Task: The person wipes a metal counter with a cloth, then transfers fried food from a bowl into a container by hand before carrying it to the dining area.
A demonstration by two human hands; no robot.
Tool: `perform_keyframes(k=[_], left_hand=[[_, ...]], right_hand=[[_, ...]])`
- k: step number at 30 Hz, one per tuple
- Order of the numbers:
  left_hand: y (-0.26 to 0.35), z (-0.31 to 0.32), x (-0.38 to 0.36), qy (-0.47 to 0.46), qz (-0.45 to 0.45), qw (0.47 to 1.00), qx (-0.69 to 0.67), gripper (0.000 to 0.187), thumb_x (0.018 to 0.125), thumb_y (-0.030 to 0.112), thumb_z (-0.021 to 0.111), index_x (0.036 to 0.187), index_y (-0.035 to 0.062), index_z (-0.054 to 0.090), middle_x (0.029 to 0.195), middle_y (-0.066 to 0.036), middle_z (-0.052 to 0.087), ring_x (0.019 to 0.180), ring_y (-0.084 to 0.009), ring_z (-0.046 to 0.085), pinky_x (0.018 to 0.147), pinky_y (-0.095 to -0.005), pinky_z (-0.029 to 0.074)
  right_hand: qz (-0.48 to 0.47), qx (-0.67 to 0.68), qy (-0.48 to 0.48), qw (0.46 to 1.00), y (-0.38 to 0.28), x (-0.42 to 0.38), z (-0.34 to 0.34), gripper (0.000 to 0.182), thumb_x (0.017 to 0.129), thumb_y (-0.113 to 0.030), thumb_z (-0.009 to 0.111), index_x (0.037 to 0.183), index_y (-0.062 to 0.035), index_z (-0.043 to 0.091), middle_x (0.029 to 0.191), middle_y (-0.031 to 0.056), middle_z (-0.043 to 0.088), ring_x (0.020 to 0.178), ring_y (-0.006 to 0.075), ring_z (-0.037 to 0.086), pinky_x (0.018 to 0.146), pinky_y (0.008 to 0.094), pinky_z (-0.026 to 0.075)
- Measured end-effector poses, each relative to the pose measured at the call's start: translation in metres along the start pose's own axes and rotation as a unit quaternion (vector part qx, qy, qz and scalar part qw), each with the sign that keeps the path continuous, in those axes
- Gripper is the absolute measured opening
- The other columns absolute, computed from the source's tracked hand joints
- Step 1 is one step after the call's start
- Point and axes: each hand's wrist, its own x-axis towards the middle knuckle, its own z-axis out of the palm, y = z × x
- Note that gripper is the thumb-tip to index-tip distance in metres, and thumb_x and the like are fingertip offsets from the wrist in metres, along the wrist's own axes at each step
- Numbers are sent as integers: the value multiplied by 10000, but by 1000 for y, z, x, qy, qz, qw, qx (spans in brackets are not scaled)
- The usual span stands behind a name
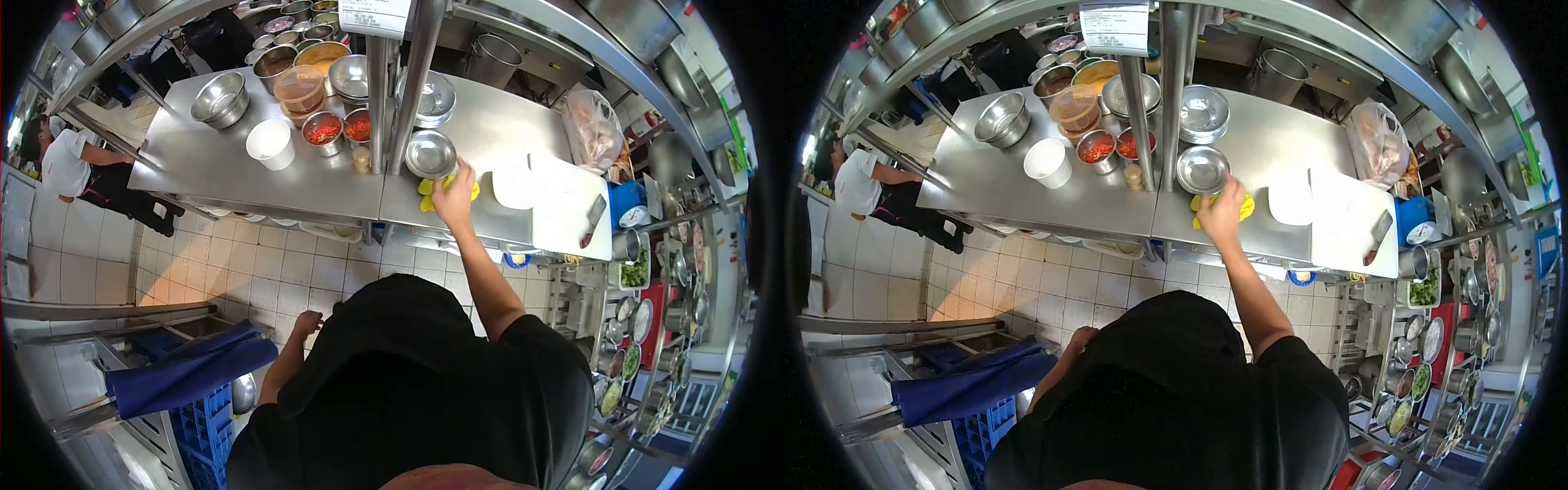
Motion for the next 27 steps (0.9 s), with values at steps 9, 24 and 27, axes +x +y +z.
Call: perform_keyframes(k=[9, 24, 27], left_hand=[[-1, -15, 4, -77, 29, 982, 172, 130, 699, 79, 547, 825, 51, 560, 805, -73, 625, 773, -231, 599, 617, -344, 501], [69, -4, 29, 45, -195, 965, -166, 322, 771, 282, 540, 899, -8, 595, 811, -113, 635, 707, -176, 610, 619, -294, 500], [56, 5, 14, 104, -193, 961, -170, 342, 761, 304, 536, 875, -11, 608, 777, -111, 641, 661, -177, 612, 620, -302, 496]], right_hand=[[147, -170, -221, 949, 81, -28, 24, 564, 647, -253, 622, 1147, -96, 414, 1152, 139, 394, 1068, 359, 358, 880, 448, 363], [-161, 24, -401, 902, 31, -54, 28, 328, 630, -185, 641, 867, -47, 461, 934, 164, 514, 892, 346, 471, 778, 431, 376], [-146, 112, -455, 871, 9, -56, 48, 343, 619, -138, 648, 882, -45, 448, 912, 170, 516, 836, 374, 474, 754, 443, 380]])
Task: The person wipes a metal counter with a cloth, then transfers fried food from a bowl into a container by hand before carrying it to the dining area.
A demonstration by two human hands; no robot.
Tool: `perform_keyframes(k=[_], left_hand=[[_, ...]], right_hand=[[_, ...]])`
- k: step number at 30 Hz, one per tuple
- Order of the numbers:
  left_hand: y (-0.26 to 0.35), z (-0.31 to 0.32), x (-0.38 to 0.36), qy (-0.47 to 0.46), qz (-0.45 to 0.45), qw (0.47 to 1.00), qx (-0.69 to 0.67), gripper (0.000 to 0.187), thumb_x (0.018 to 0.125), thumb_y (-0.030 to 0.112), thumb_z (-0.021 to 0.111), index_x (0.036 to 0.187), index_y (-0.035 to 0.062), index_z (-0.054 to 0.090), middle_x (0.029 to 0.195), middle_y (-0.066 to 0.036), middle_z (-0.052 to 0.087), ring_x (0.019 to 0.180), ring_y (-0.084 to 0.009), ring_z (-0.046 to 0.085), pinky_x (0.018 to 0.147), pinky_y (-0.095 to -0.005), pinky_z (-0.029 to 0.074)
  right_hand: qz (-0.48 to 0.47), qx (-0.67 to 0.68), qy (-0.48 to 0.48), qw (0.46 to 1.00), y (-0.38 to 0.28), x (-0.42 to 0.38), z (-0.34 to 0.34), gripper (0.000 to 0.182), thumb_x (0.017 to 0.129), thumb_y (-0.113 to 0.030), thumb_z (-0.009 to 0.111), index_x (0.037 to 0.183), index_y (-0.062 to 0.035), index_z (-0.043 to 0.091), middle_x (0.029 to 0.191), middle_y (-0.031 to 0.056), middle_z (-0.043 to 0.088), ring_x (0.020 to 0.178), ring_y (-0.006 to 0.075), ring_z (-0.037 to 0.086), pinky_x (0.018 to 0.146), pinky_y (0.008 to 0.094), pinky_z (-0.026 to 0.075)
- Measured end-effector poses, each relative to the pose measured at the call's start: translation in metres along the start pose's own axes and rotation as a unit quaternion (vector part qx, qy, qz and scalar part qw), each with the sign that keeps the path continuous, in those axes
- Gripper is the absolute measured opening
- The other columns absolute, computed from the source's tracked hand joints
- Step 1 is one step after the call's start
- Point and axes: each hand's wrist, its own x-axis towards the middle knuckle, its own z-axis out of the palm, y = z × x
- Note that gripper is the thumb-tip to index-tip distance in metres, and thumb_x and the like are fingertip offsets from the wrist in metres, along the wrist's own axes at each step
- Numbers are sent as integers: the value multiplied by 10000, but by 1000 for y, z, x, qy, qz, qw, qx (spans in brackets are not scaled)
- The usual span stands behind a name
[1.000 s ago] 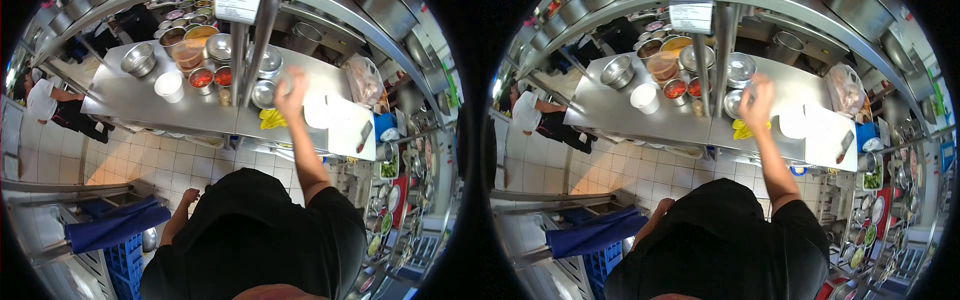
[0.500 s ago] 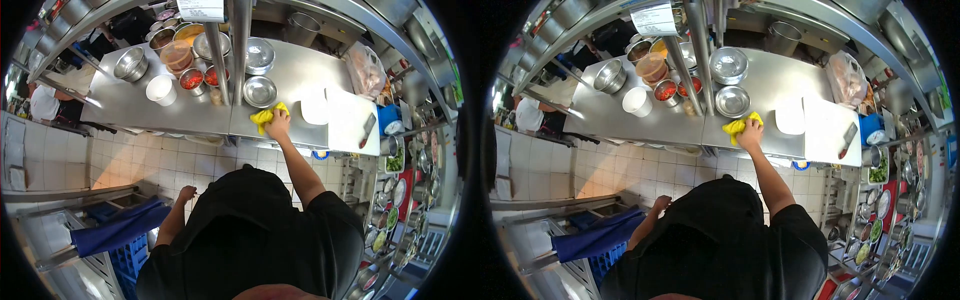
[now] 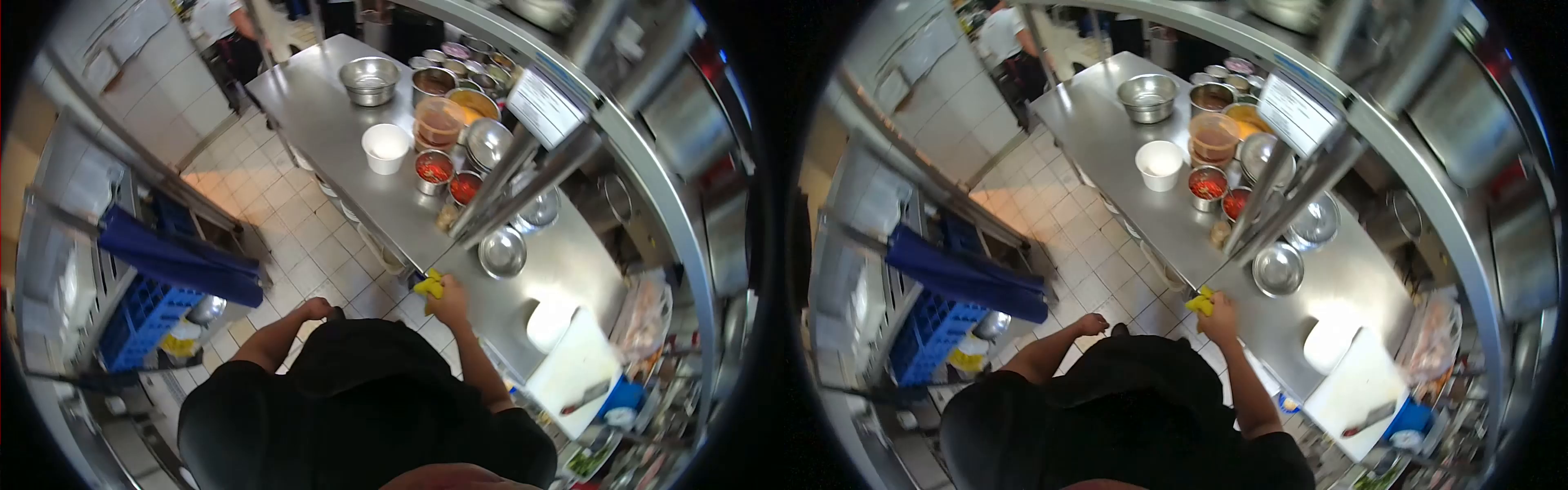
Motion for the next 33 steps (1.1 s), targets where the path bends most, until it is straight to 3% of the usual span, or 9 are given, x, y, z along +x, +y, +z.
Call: perform_keyframes(k=[3, 5, 9, 13, 15, 20, 23, 29, 33], left_hand=[[7, -12, -31, 29, -70, 996, -51, 358, 750, 314, 525, 871, -8, 624, 778, -113, 643, 656, -191, 611, 627, -310, 487], [-1, -18, -54, 38, 24, 997, 68, 427, 742, 405, 464, 819, 25, 642, 792, -191, 615, 822, -312, 588, 740, -364, 460], [-56, 7, -66, 41, -141, 989, -17, 322, 743, 328, 532, 868, 53, 643, 781, -108, 636, 682, -222, 611, 651, -322, 480], [-140, 50, -60, -58, 25, 977, 205, 450, 632, 134, 563, 1074, 218, 571, 750, -107, 628, 680, -259, 617, 618, -350, 492], [-133, 30, -65, -194, -95, 972, 89, 588, 592, 71, 556, 1150, 252, 517, 749, -103, 629, 635, -256, 618, 549, -356, 493], [-197, -9, -33, 2, 77, 983, 165, 341, 717, 257, 516, 1028, 136, 582, 746, -88, 633, 625, -226, 611, 543, -349, 480], [-171, -89, -41, 85, -160, 950, -255, 283, 777, 248, 452, 859, 23, 603, 757, -119, 633, 633, -226, 617, 616, -344, 481], [-249, -156, -39, 147, -86, 954, -246, 286, 775, 268, 522, 866, 6, 592, 780, -83, 630, 610, -162, 592, 509, -264, 448], [-295, -154, -38, 143, -128, 930, -312, 224, 796, 213, 477, 878, 22, 562, 742, -86, 606, 603, -162, 586, 491, -268, 443]], right_hand=[[-101, -8, 34, 994, -27, 36, 15, 348, 625, -117, 638, 900, -37, 440, 914, 164, 507, 868, 359, 464, 762, 441, 374], [-164, -14, 37, 986, -56, 58, 18, 310, 631, -72, 609, 870, -31, 414, 1034, 178, 476, 968, 377, 422, 837, 446, 342], [-284, 16, 70, 956, -108, 98, 43, 276, 623, -20, 577, 831, -37, 396, 1134, 181, 425, 1067, 411, 360, 911, 476, 289], [-312, 19, 67, 948, -156, 130, 88, 287, 607, 22, 546, 837, -35, 384, 1149, 201, 395, 1087, 427, 338, 926, 508, 257], [-294, 18, 67, 953, -172, 160, 116, 290, 608, 21, 542, 843, -29, 379, 1154, 218, 382, 1086, 427, 337, 920, 508, 256], [-321, 7, 125, 939, -257, 244, 149, 290, 608, 22, 526, 852, -23, 377, 1167, 237, 364, 1075, 437, 338, 890, 498, 265], [-297, -13, 161, 941, -305, 301, 165, 300, 596, -4, 550, 849, -27, 391, 1197, 232, 355, 1114, 433, 315, 904, 519, 247], [27, -165, -61, 984, -236, 421, 304, 518, 748, -316, 528, 1110, 35, 407, 1381, 213, 153, 1265, 440, 80, 983, 587, 89], [65, -171, -4, 983, -272, 432, 312, 658, 804, -417, 421, 1265, 33, 288, 1408, 192, 72, 1269, 448, 36, 986, 597, 45]])
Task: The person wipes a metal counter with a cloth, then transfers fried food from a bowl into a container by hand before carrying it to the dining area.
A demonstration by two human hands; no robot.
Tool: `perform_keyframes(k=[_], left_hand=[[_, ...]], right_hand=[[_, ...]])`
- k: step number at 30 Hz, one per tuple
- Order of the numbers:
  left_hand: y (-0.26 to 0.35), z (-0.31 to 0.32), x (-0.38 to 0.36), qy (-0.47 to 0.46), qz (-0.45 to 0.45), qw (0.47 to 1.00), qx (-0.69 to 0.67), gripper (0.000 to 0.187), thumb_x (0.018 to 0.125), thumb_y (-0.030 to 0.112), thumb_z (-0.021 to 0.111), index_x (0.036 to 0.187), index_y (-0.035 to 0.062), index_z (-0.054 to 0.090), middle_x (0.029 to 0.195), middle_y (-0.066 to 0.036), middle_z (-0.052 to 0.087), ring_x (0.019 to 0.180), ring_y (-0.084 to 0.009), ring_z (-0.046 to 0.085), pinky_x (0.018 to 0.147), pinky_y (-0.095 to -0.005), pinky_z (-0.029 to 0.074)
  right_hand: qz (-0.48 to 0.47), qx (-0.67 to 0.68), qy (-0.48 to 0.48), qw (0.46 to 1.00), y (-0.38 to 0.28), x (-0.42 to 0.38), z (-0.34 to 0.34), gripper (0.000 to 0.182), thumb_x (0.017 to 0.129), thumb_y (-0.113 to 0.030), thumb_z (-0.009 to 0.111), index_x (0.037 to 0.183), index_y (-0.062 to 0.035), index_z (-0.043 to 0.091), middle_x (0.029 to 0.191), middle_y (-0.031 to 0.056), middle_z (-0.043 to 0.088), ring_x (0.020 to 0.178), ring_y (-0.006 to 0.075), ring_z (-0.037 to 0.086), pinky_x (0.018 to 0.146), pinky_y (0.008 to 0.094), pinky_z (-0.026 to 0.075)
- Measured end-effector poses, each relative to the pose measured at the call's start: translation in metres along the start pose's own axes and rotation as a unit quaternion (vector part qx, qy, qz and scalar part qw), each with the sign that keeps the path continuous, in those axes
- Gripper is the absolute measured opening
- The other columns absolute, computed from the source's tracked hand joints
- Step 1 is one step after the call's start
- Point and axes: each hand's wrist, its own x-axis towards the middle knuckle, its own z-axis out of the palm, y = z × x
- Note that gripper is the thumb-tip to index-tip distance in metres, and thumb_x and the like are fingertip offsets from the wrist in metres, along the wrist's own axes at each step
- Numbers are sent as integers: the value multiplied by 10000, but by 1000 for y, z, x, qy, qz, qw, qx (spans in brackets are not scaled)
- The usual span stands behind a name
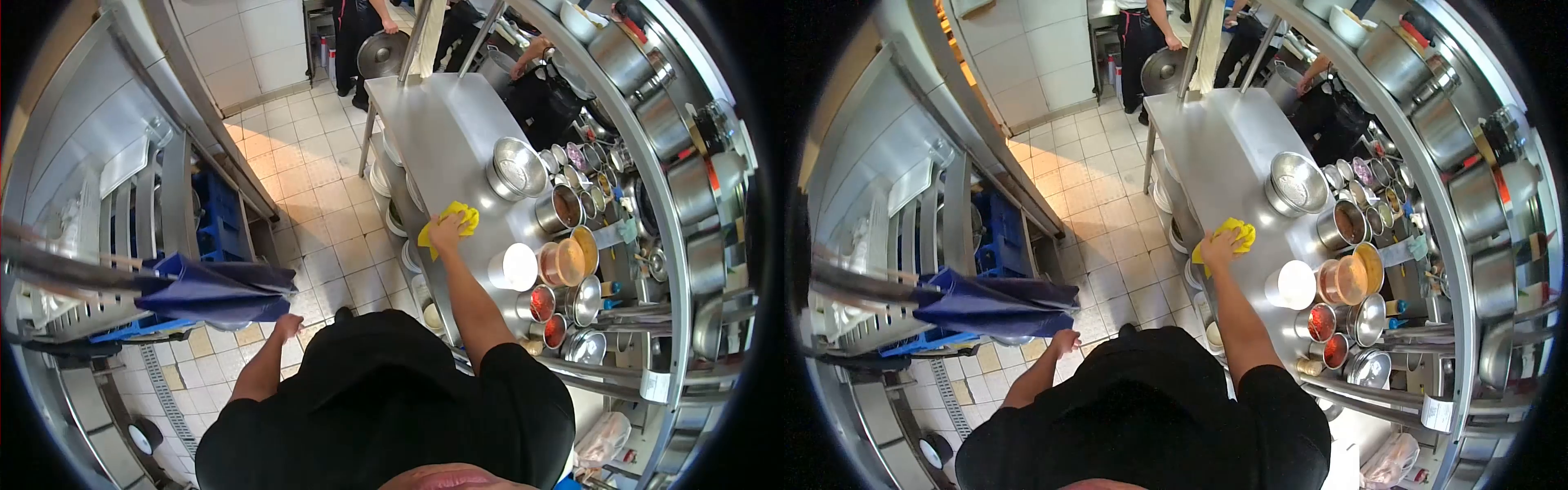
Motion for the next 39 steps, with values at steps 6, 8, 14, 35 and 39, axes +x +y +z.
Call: perform_keyframes(k=[6, 8, 14, 35, 39], left_hand=[[-4, 2, -28, -49, 35, 994, 88, 224, 766, 235, 460, 794, 44, 574, 675, -106, 586, 598, -195, 563, 481, -320, 427], [-30, 10, -10, -25, 203, 916, 344, 276, 720, 292, 507, 840, 58, 591, 748, -149, 610, 698, -283, 595, 581, -386, 461], [70, -40, 17, 3, -29, 1000, -7, 331, 700, 350, 512, 825, 67, 629, 859, -172, 614, 821, -320, 577, 719, -375, 458], [259, -235, 234, 24, -188, 980, -63, 293, 737, 292, 584, 853, 28, 630, 789, -92, 643, 742, -183, 610, 686, -306, 477], [253, -240, 247, 13, -198, 976, -90, 291, 733, 294, 593, 842, 28, 641, 780, -99, 646, 714, -189, 616, 671, -310, 480]], right_hand=[[-42, -51, 166, 984, -21, 63, 32, 615, 821, -369, 403, 1290, 6, 276, 1400, 169, 147, 1286, 387, 76, 982, 605, 37], [-50, -74, 175, 981, -34, 99, 36, 605, 822, -364, 401, 1292, -4, 280, 1396, 159, 175, 1293, 359, 88, 987, 598, 35], [-4, -124, 194, 973, -61, 237, 48, 585, 836, -378, 394, 1292, -26, 295, 1386, 142, 216, 1276, 342, 178, 1018, 534, 87], [271, -116, 206, 933, 61, 570, -3, 507, 699, -330, 449, 1117, -45, 475, 1191, 116, 458, 1085, 343, 416, 853, 558, 291], [104, 248, 165, 949, 124, 640, 18, 328, 743, -276, 543, 988, -59, 571, 876, 96, 593, 744, 240, 553, 637, 363, 446]])
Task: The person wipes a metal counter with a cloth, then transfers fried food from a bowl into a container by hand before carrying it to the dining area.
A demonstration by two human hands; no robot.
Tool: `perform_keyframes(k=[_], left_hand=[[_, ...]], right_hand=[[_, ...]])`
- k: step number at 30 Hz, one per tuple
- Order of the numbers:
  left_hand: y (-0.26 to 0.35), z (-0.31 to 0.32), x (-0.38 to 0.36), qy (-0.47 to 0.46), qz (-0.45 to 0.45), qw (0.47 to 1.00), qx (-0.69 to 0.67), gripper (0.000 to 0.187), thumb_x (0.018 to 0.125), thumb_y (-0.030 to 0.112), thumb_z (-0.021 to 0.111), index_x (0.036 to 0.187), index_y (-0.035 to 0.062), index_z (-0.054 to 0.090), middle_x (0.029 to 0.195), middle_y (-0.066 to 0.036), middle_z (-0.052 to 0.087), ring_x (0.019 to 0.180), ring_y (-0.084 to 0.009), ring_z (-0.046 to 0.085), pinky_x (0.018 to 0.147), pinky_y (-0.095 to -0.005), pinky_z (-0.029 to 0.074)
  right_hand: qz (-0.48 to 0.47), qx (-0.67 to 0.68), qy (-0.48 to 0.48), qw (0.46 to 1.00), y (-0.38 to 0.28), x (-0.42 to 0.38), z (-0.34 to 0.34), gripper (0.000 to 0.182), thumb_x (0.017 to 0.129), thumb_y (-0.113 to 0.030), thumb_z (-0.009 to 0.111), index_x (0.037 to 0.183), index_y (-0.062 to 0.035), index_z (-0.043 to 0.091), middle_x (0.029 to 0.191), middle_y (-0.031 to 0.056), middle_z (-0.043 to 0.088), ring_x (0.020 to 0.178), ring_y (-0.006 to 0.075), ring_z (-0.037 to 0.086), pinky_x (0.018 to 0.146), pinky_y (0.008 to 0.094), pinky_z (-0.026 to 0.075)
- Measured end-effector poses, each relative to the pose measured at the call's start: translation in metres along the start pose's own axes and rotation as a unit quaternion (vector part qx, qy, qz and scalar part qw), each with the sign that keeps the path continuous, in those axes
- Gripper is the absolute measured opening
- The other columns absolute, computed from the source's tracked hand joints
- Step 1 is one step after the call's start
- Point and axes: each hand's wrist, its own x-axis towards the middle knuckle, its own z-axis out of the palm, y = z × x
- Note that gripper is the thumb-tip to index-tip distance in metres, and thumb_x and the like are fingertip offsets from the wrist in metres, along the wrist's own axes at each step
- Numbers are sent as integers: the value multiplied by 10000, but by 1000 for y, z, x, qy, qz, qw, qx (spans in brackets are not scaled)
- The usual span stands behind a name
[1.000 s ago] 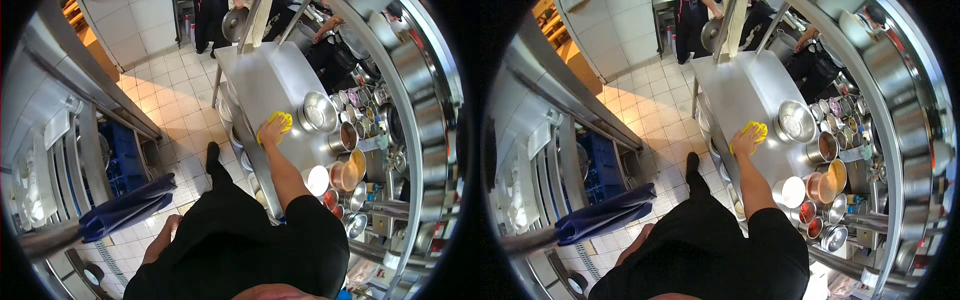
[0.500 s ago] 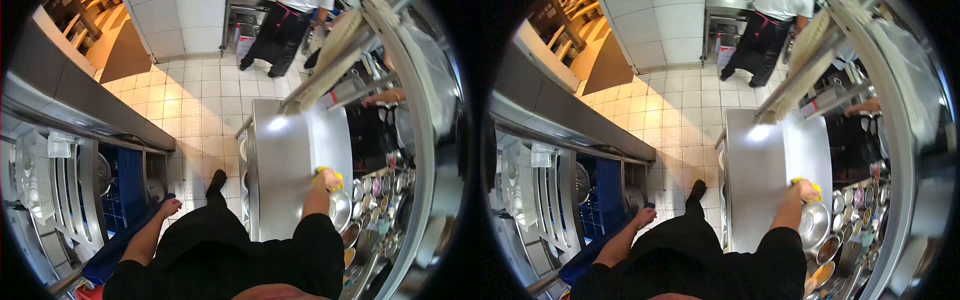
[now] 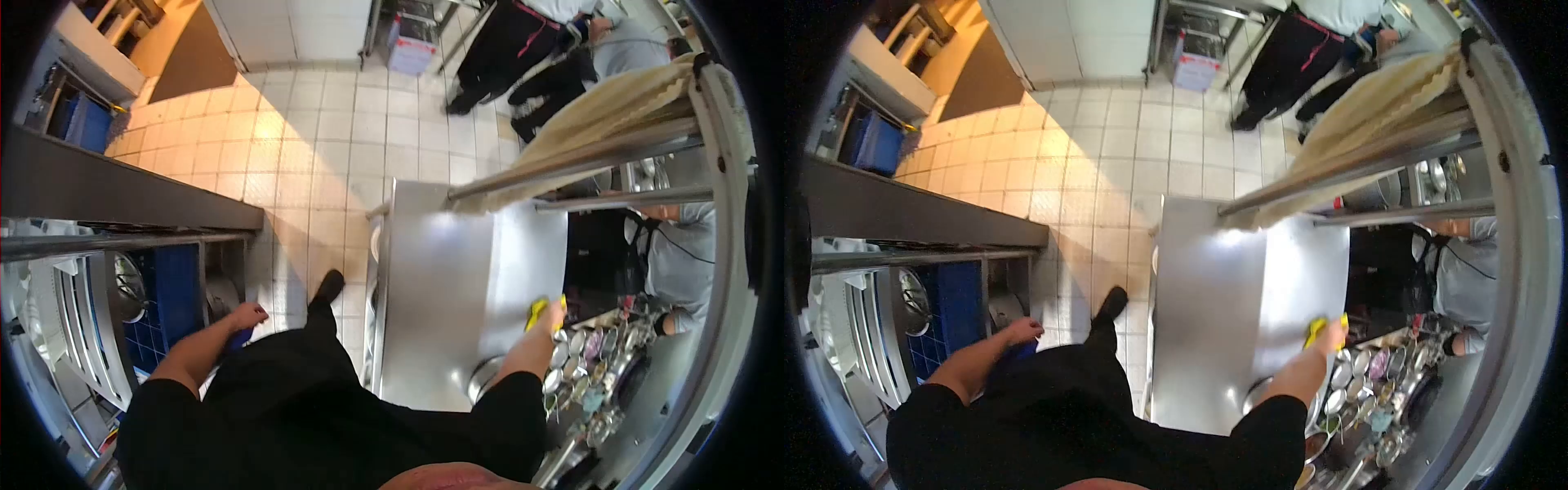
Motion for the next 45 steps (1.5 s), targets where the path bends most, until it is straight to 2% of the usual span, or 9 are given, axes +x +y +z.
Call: perform_keyframes(k=[3, 9, 14, 17, 19, 24, 27, 37, 45], left_hand=[[13, -11, 8, -43, -2, 996, 77, 288, 732, 282, 596, 854, 26, 641, 773, -97, 645, 705, -186, 616, 670, -307, 480], [48, -41, 27, -28, 24, 999, -2, 289, 736, 278, 590, 872, 27, 633, 788, -86, 646, 727, -178, 616, 678, -304, 479], [82, -75, 46, -37, 68, 996, 50, 303, 750, 290, 587, 901, 30, 621, 854, -108, 634, 816, -210, 603, 739, -316, 461], [117, -117, 44, -24, 101, 990, 93, 318, 743, 301, 589, 912, 33, 620, 865, -110, 633, 827, -211, 601, 747, -314, 458], [116, -143, 74, -35, 98, 991, 82, 328, 738, 315, 582, 900, 35, 633, 872, -113, 635, 828, -215, 602, 753, -316, 459], [121, -254, 141, -5, 91, 975, 201, 265, 738, 291, 565, 872, 82, 656, 887, -104, 635, 816, -248, 600, 756, -326, 462], [136, -330, 185, -25, 240, 837, 492, 276, 777, 296, 493, 840, 81, 653, 886, -152, 618, 817, -328, 580, 751, -387, 456], [235, -495, 251, 100, 137, 979, 117, 368, 737, 321, 501, 873, 4, 627, 874, -190, 613, 840, -296, 588, 772, -375, 449], [253, -489, 312, -59, 153, 921, 352, 346, 704, 303, 501, 705, -16, 633, 716, -200, 606, 617, -280, 593, 591, -394, 465]], right_hand=[[-32, -15, 19, 999, -80, -36, 53, 261, 760, -204, 552, 980, -64, 565, 826, 88, 600, 643, 204, 565, 548, 340, 455], [-117, -282, 166, 938, -226, -136, 200, 455, 668, -235, 563, 1077, -41, 525, 1018, 156, 571, 928, 330, 533, 796, 414, 413], [-258, 42, 19, 965, -242, -138, 282, 500, 684, -391, 582, 1063, -69, 527, 1048, 125, 539, 1001, 298, 471, 872, 389, 346], [-426, -219, -78, 874, -227, -121, 306, 474, 717, -397, 583, 1045, -58, 538, 1046, 113, 552, 1007, 265, 486, 865, 371, 370], [-374, 29, -94, 922, -246, -157, 268, 403, 738, -317, 613, 1042, -61, 547, 1049, 99, 570, 983, 230, 523, 876, 352, 392], [-235, -118, -6, 965, -279, -291, 227, 541, 709, -133, 561, 1210, 12, 416, 1293, 186, 368, 1198, 342, 326, 1028, 400, 194], [-201, -222, -18, 954, -288, -355, 215, 599, 674, -50, 486, 1255, 20, 360, 1311, 177, 349, 1238, 322, 281, 1050, 400, 146], [-225, -258, -68, 937, -339, -420, 259, 606, 618, 26, 392, 1223, 51, 371, 1309, 198, 341, 1210, 370, 298, 1030, 442, 185], [-303, -325, -100, 890, -382, -375, 298, 424, 647, -90, 489, 1067, -35, 463, 1101, 158, 467, 1038, 358, 430, 899, 444, 325]])
